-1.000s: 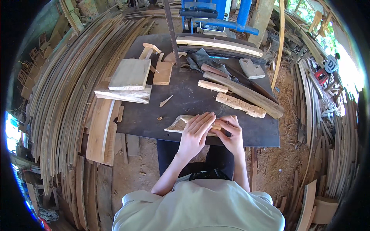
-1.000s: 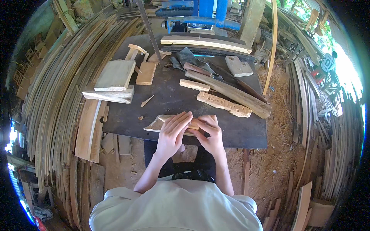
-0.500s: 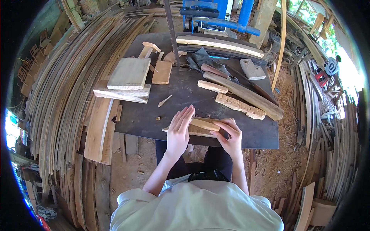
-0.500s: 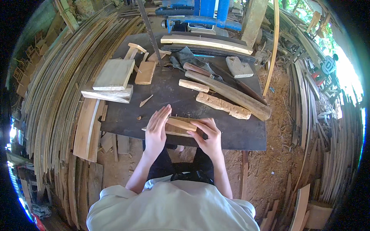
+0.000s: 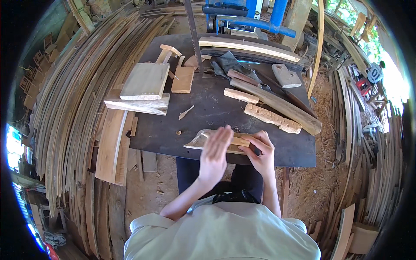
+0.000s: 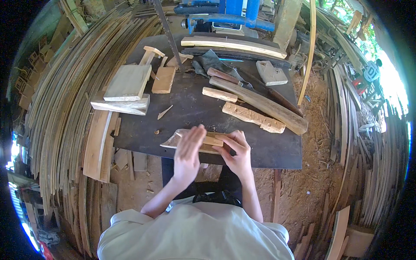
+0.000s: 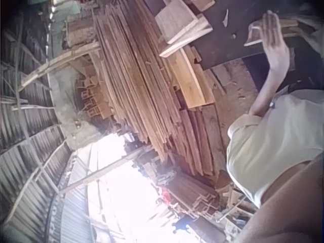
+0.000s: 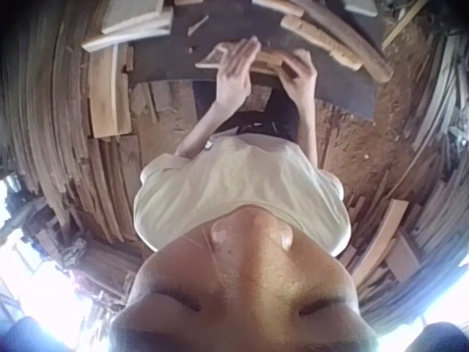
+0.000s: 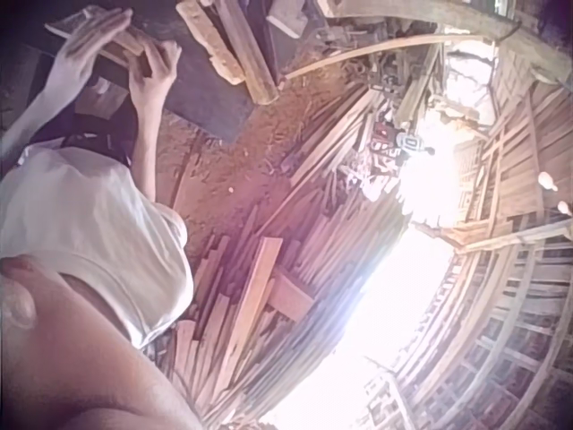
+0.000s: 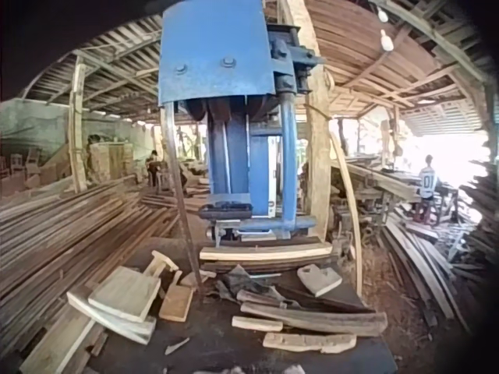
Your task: The person carves a small wooden piece using a chisel and mallet, then smooths it with sandpaper. They handle multiple small wooden pieces, inspecting and sanding them on a workbench in a workshop.
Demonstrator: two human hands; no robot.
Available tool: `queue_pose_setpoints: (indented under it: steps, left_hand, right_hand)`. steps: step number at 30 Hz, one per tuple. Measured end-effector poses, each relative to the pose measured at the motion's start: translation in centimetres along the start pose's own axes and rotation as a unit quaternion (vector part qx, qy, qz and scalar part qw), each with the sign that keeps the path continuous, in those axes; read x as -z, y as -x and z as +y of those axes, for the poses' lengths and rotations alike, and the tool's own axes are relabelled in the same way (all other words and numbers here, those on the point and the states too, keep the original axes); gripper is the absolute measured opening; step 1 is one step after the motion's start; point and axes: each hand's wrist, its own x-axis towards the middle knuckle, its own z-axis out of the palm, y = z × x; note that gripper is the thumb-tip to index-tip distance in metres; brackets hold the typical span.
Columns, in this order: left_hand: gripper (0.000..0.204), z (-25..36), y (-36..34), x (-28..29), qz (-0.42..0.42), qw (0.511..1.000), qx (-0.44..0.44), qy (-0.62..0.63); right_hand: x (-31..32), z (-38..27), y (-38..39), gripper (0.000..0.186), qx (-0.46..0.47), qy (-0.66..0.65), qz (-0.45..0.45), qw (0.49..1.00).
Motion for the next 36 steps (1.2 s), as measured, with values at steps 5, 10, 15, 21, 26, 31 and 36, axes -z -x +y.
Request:
queue_pose_setpoints:
  steps: [5, 10, 15, 21, 26, 31, 36]
  left_hand:
    - [0.048, -1.7, -1.7, 1.0, 0.007, 1.0, 0.029, 0.003]
    - [0.052, 1.2, -0.2, -0.4, -0.032, 0.999, -0.027, 0.032]
    - [0.047, -2.0, -2.5, 1.1, 0.018, 0.999, 0.048, -0.009]
    - [0.049, 1.1, -1.2, 0.5, -0.038, 0.998, -0.026, 0.03]
    - [0.047, -2.0, -2.7, 1.9, -0.023, 0.999, 0.032, -0.013]
    - [0.049, 0.1, -1.2, 0.7, -0.03, 0.999, -0.031, 0.015]
    - [0.049, -2.8, -1.8, 2.0, -0.007, 0.997, 0.072, 0.014]
  right_hand:
    - [0.2, -0.1, 0.1, 0.038, 0.003, 0.015, 0.0, 1.0]
    - [0.0, 0.2, 0.2, 0.039, 0.004, -0.001, 0.008, 1.0]
    - [0.2, -0.3, 0.2, 0.039, -0.011, 0.006, 0.006, 1.0]
    - [-0.2, 0.1, 0.1, 0.039, 0.014, 0.005, 0.011, 1.0]
    - [0.0, 0.0, 0.2, 0.039, -0.003, 0.01, 0.009, 1.0]
    - [0.0, 0.3, 0.4, 0.038, 0.006, 0.012, 0.014, 1.0]
    - [0.1, -0.3, 0.2, 0.038, 0.016, 0.017, 0.01, 1.0]
